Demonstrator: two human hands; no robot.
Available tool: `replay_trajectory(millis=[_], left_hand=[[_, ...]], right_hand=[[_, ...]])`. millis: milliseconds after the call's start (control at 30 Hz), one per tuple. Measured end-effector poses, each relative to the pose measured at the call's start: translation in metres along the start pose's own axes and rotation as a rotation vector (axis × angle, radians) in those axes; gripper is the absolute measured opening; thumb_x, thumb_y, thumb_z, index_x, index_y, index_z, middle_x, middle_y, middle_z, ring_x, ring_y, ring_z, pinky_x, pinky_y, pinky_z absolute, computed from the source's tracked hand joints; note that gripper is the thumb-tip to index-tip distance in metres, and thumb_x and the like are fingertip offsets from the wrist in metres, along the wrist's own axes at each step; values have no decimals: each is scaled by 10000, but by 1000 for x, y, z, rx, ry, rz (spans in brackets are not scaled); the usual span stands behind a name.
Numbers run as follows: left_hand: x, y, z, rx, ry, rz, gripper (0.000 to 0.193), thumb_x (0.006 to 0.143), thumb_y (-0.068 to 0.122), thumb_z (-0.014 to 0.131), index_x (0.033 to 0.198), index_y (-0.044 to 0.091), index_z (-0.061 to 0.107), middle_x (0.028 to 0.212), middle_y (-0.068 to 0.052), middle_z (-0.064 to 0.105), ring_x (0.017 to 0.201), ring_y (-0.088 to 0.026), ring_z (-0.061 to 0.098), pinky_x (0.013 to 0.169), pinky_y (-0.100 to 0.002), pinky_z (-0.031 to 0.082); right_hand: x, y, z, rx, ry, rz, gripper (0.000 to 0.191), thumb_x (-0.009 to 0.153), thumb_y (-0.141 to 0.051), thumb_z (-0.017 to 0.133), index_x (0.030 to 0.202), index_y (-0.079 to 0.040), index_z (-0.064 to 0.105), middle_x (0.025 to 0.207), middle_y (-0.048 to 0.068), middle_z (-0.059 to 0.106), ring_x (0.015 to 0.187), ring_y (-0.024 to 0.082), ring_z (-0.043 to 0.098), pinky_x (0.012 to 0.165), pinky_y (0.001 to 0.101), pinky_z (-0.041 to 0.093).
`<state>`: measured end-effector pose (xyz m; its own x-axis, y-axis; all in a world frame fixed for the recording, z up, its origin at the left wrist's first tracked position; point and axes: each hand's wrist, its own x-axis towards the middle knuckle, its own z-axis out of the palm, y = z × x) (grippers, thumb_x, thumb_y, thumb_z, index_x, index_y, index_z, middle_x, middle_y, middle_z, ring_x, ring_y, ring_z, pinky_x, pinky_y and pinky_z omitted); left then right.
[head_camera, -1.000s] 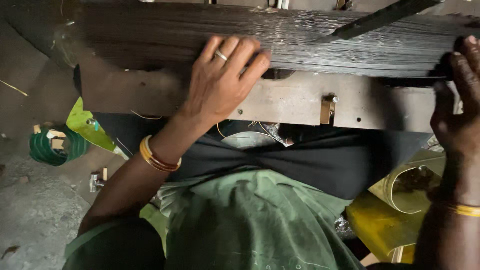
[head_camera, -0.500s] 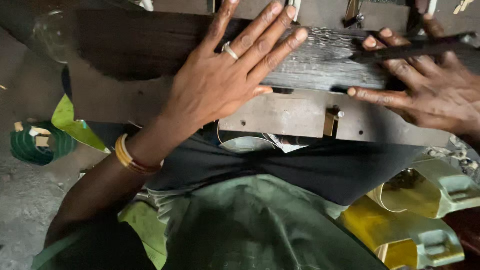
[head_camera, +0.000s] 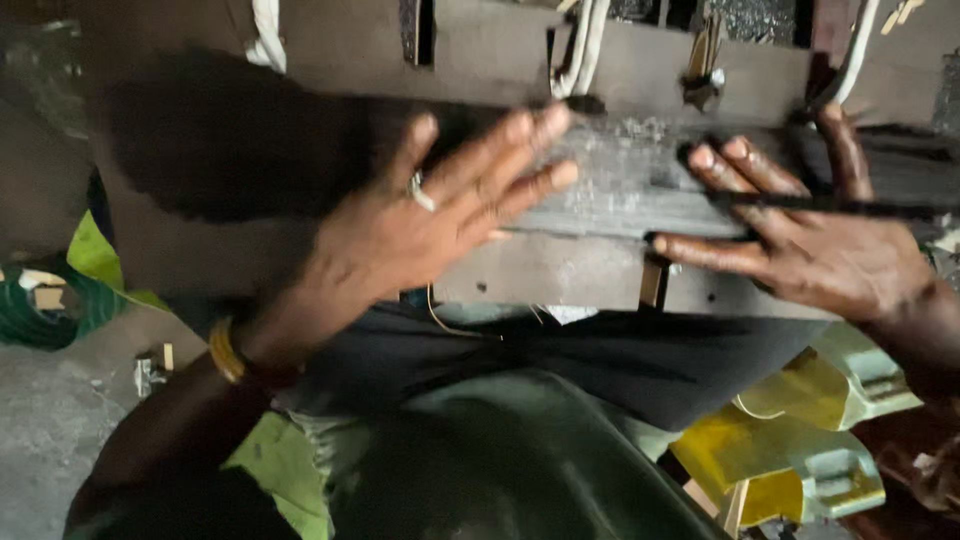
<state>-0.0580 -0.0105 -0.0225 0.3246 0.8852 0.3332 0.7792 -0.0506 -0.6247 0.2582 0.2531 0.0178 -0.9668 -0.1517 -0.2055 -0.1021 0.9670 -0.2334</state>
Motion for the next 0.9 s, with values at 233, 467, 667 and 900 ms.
replay_trajectory(millis=[233, 467, 667, 900], left_hand=[[-9, 16, 20, -61, 114, -87, 486, 1238, 382, 224, 1681, 194, 156, 1730, -24, 284, 1654, -278, 166, 1335, -649, 0], [-4, 10, 19, -3, 179, -66, 598, 1212, 529, 182, 1692, 174, 217, 1667, -111, 406, 1587, -316, 326, 1320, -638, 49], [-21, 27, 1, -277, 93, -234, 589, 1174, 437, 308, 1669, 138, 196, 1699, -207, 299, 1590, -354, 245, 1343, -603, 11], [-73, 63, 8, -375, 188, -814, 517, 1167, 200, 596, 1612, 303, 353, 1711, -34, 283, 1626, -204, 194, 1322, -533, 21]], right_hand=[[5, 7, -4, -256, -224, 8, 653, 1026, -357, 303, 1651, -521, 208, 1768, 158, 148, 1609, 361, 155, 1158, 694, 114], [12, -3, -14, -665, -386, -55, 761, 967, -287, 493, 1594, -527, 133, 1707, 169, 99, 1559, 343, 149, 1208, 662, 83], [12, -11, -13, -629, -179, 11, 835, 802, -148, 694, 1555, -424, 458, 1679, 250, 321, 1480, 377, 390, 1195, 541, 341], [32, -7, 11, -531, 136, -3, 530, 961, -189, 685, 1490, -205, 650, 1609, 243, 444, 1433, 433, 529, 1168, 453, 462]])
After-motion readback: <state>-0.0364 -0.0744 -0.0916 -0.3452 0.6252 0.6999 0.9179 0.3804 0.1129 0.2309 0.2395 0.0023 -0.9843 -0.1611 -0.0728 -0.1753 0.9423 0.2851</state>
